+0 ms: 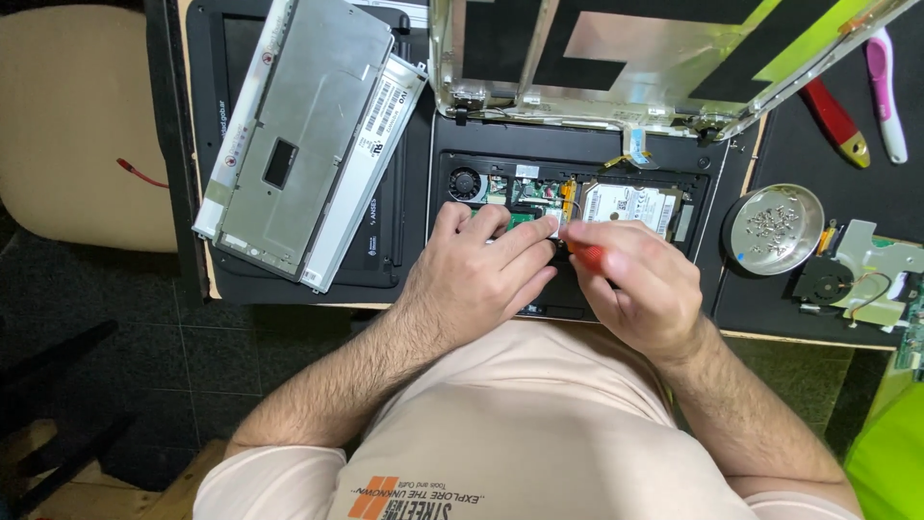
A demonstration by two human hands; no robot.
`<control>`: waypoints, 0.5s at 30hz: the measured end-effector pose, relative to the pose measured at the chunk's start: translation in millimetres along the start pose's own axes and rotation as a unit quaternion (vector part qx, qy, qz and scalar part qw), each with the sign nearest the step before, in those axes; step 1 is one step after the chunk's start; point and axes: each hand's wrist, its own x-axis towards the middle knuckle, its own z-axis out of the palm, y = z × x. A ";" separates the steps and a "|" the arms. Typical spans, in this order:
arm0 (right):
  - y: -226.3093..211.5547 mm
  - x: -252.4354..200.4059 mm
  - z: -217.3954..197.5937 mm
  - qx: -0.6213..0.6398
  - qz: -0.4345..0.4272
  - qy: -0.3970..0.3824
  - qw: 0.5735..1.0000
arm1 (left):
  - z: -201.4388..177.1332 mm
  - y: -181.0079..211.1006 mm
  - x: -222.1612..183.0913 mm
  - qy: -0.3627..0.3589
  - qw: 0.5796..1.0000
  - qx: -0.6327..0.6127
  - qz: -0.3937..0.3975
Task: Disassembling a laptop by unscrewing internal components from the motherboard and chassis.
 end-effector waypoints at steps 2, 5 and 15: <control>3.0 -1.4 1.7 -0.019 -0.011 0.009 1.000 | 0.3 -0.9 -0.5 0.003 1.000 -0.002 0.001; 9.5 -8.4 1.7 -0.033 -0.018 0.029 0.999 | 0.7 -1.1 -1.3 0.007 1.000 -0.004 0.003; 8.2 -5.3 -0.9 0.002 -0.023 0.045 0.999 | -0.3 -1.2 -0.7 0.011 1.000 -0.005 0.011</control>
